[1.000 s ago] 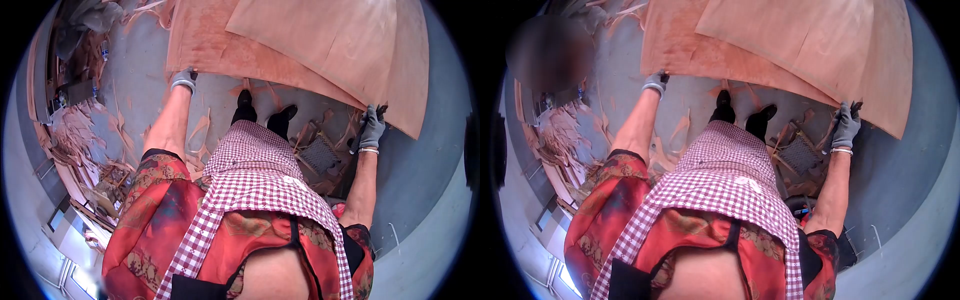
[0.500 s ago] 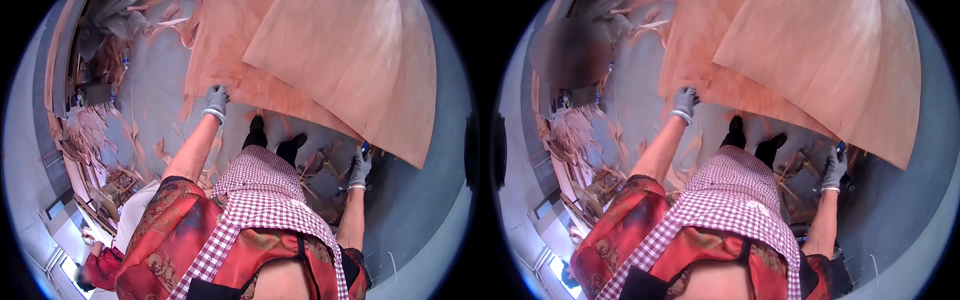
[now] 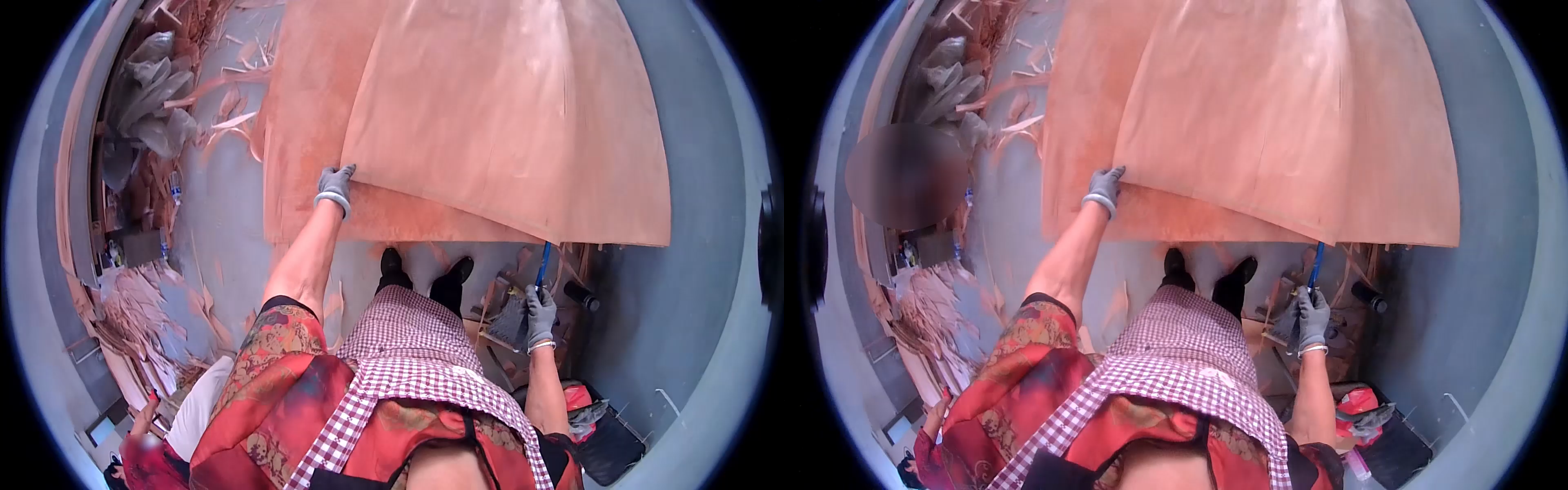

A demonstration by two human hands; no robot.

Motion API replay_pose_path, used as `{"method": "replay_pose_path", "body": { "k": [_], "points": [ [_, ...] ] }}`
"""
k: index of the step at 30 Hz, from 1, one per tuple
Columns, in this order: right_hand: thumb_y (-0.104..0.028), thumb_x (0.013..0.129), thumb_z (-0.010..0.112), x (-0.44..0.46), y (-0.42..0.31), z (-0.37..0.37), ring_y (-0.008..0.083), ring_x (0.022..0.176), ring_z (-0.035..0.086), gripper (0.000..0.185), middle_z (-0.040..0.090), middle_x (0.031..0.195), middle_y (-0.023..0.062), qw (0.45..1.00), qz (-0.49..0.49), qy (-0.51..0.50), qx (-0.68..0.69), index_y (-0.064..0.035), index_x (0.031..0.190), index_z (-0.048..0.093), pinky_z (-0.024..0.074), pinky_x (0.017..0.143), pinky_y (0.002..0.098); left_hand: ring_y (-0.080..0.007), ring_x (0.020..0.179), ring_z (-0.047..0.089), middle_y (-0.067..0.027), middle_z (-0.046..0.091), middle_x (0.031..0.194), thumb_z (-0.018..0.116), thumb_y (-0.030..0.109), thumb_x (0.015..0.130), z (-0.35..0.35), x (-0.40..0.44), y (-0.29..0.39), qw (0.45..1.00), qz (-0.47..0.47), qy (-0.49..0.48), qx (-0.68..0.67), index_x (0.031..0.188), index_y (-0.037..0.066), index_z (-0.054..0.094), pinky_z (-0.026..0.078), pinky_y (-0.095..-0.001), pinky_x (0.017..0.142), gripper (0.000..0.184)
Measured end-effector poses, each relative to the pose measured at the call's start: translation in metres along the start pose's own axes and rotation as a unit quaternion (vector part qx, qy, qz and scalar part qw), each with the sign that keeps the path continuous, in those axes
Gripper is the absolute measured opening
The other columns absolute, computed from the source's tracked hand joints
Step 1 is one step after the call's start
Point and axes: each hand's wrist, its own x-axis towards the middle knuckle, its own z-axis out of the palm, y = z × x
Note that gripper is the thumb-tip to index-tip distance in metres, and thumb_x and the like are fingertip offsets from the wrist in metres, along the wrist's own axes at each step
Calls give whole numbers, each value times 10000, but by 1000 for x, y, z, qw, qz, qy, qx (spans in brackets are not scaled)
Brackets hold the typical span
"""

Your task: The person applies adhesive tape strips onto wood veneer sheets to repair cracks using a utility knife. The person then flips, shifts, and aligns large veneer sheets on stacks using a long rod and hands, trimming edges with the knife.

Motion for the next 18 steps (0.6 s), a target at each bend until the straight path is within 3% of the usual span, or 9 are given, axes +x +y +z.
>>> {"method": "replay_pose_path", "body": {
  "k": [2,4,7,9,13,16,18],
  "points": [
    [-202,830,672,-5,-10,3,30,514,451,110,541,643,-70,1000,9,-15,9,-98,840,639,337,454,193,-230,702,583,-128,626,809,779,231,670,-5,-17,20,998,-41,-29,-24,995,-30,578,473,-355,648,463],
    [-177,832,662,-16,-39,10,27,541,451,82,528,652,-78,1000,13,-19,-7,-102,828,630,334,464,195,-243,710,582,-127,633,829,777,229,664,-7,-13,17,1000,10,0,24,964,-39,591,473,-370,671,443],
    [-122,816,629,-9,-23,5,56,577,467,76,545,699,-34,999,9,-52,11,-67,845,586,373,511,217,-233,697,576,-115,623,817,771,209,654,-7,-38,39,995,69,42,54,882,-49,613,476,-384,652,378],
    [-109,793,631,0,-4,-5,61,619,469,103,547,729,-29,997,-19,-69,-41,-57,868,584,395,548,225,-212,734,580,-114,619,802,749,181,665,-13,-53,58,996,52,-2,79,812,-34,619,475,-362,637,292],
    [-121,781,644,18,25,-8,80,656,489,137,573,748,-19,997,-13,-58,-52,-45,889,605,423,621,240,-143,702,560,-40,589,778,702,124,747,-3,-80,83,990,-11,-92,-106,837,46,585,494,-306,598,167],
    [-123,777,652,24,38,-13,88,682,505,159,594,773,-11,996,-14,-49,-78,-34,904,617,429,655,247,-127,745,571,-28,590,834,652,140,815,-1,-83,99,953,34,-257,-155,885,66,570,520,-303,631,131],
    [-127,779,659,24,41,-13,89,706,516,190,610,799,-2,992,-27,-44,-113,-18,930,620,431,681,252,-125,772,583,-32,596,869,620,156,846,-2,-111,136,928,48,-316,-191,903,72,568,526,-289,650,114]
  ]
}}
